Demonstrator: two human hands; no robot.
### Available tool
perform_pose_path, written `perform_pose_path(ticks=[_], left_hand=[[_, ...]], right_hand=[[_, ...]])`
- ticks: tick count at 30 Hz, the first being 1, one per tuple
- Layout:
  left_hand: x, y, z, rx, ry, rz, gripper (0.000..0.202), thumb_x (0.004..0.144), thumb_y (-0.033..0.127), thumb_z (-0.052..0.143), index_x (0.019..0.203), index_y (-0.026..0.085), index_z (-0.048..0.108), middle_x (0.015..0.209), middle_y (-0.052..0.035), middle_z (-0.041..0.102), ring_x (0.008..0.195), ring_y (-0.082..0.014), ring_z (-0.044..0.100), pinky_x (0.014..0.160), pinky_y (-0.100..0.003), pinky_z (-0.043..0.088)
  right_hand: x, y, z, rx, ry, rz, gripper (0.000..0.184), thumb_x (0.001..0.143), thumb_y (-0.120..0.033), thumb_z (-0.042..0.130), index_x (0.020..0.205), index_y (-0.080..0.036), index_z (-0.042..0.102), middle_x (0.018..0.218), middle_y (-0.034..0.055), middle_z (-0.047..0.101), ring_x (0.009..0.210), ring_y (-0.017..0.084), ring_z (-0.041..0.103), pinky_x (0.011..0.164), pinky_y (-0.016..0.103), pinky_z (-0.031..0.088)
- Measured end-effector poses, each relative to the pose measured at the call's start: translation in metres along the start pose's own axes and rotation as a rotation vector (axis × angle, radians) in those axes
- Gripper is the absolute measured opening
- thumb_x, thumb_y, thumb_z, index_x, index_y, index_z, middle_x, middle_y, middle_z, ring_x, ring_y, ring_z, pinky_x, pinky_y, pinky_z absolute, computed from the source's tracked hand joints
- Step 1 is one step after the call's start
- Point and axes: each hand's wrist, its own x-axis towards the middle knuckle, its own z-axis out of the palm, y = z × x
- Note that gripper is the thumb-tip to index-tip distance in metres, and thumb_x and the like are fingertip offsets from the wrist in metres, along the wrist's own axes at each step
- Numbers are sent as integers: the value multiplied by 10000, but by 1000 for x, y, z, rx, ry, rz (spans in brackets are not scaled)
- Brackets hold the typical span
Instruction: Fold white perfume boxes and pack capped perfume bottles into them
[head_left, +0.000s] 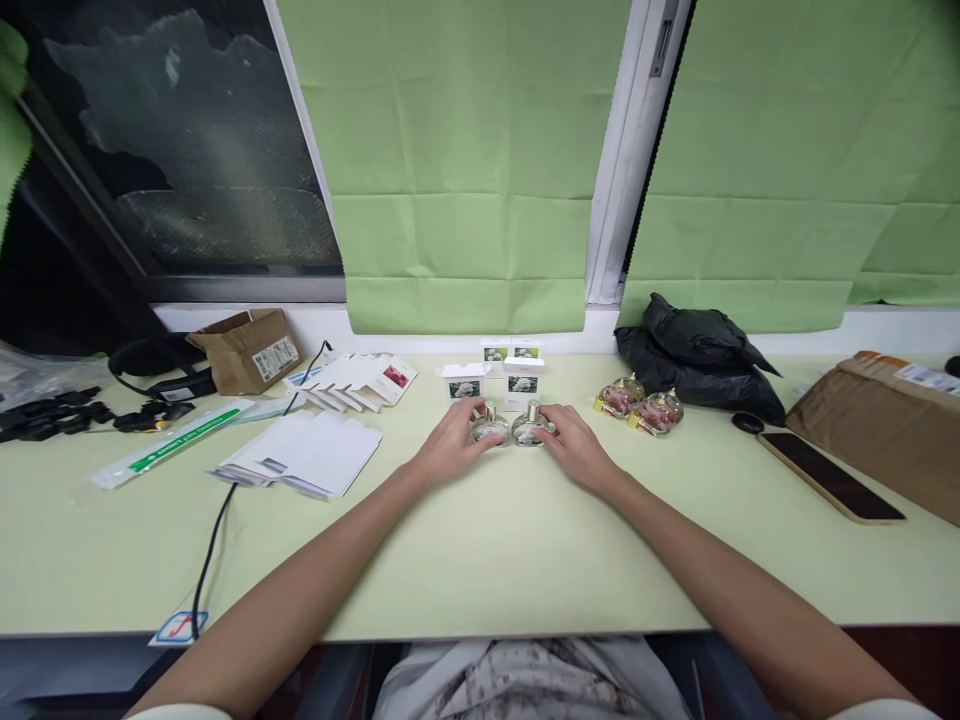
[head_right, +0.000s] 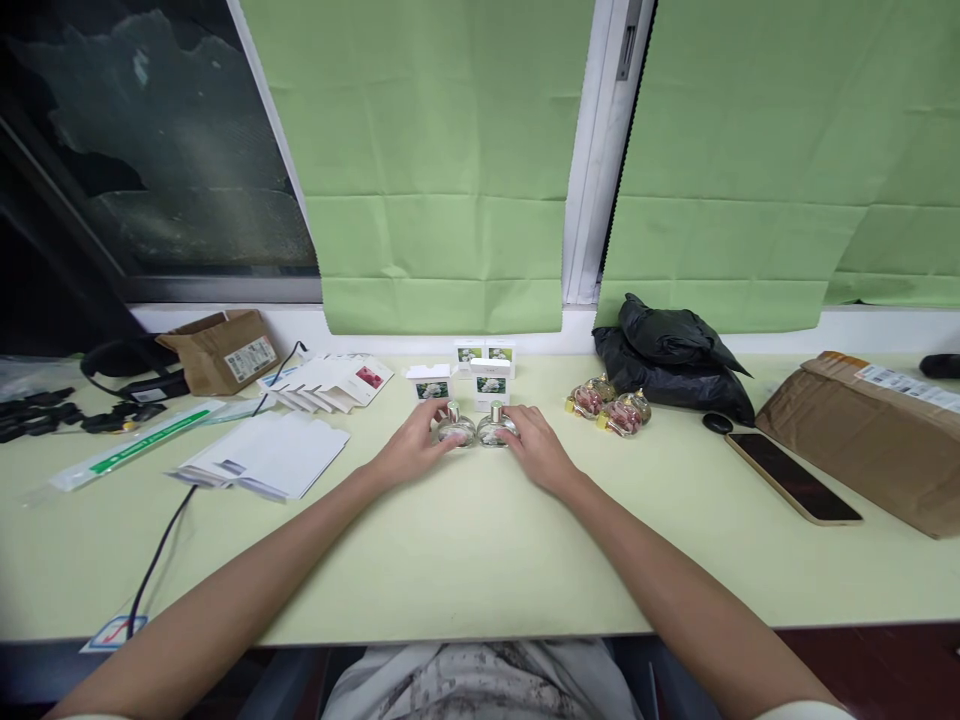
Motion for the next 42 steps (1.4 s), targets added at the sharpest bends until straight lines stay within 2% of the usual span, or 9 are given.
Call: perform_pose_path(ticks=[5,8,11,13,17,23,30,38,42], left_hand=[[6,-6,-7,67,419,22,254,1059,398,480,1245,225,497,1187,-108,560,1060,-247,557,974,-428,483],[12,-19,-6,114,593,-7,434,1022,422,566,1384,230,423,1372,-159,473,1219,-301,517,1009,-486,488],[15,-32,-6,85,553,-37,713,985,470,637,1556,259,266,1578,-187,327,1410,-347,419,1077,-527,473],[17,-38,-7,36,487,-58,757,994,480,628,1597,280,217,1631,-179,300,1472,-348,385,1130,-539,444],[18,-43,-9,-90,371,-70,654,1025,455,586,1579,303,274,1615,-156,379,1445,-324,472,1145,-534,452],[20,-46,-10,-67,396,-28,556,1011,363,616,1506,302,369,1498,-137,446,1249,-262,607,1063,-483,522],[24,-51,-9,46,432,63,430,1009,313,618,1399,267,444,1460,-138,423,1385,-277,475,1069,-466,522],[23,-45,-9,-76,406,57,268,1028,309,586,1279,280,495,1266,-81,528,1158,-221,588,1002,-448,582],[22,-39,-9,-125,372,42,232,1035,329,571,1252,278,505,1234,-72,529,1133,-210,588,946,-406,610]], right_hand=[[-1,4,-2,-24,17,1,302,1072,-375,491,1320,-239,597,1230,109,682,1130,301,569,947,459,495],[-1,6,-2,-37,27,14,303,1070,-385,493,1313,-238,596,1223,107,680,1126,301,567,934,454,498],[0,8,-1,-38,40,19,304,1069,-392,493,1311,-240,596,1223,109,681,1119,304,561,925,457,499],[0,9,0,-43,45,25,305,1069,-396,494,1311,-241,595,1223,109,681,1120,308,559,927,460,497],[0,9,0,-53,47,33,308,1068,-388,498,1320,-234,584,1235,109,678,1143,310,556,941,459,493],[0,7,0,-51,31,51,313,1070,-387,493,1330,-231,572,1252,107,673,1139,309,550,932,450,490],[0,11,1,-60,33,56,330,1063,-392,500,1337,-224,576,1235,110,679,1129,304,557,933,443,488],[-1,6,0,-42,33,101,418,1047,-409,522,1431,-246,494,1308,103,650,1204,302,552,972,452,500],[-1,2,-2,4,81,108,494,1014,-391,573,1467,-267,419,1305,99,616,1194,289,562,964,447,514]])
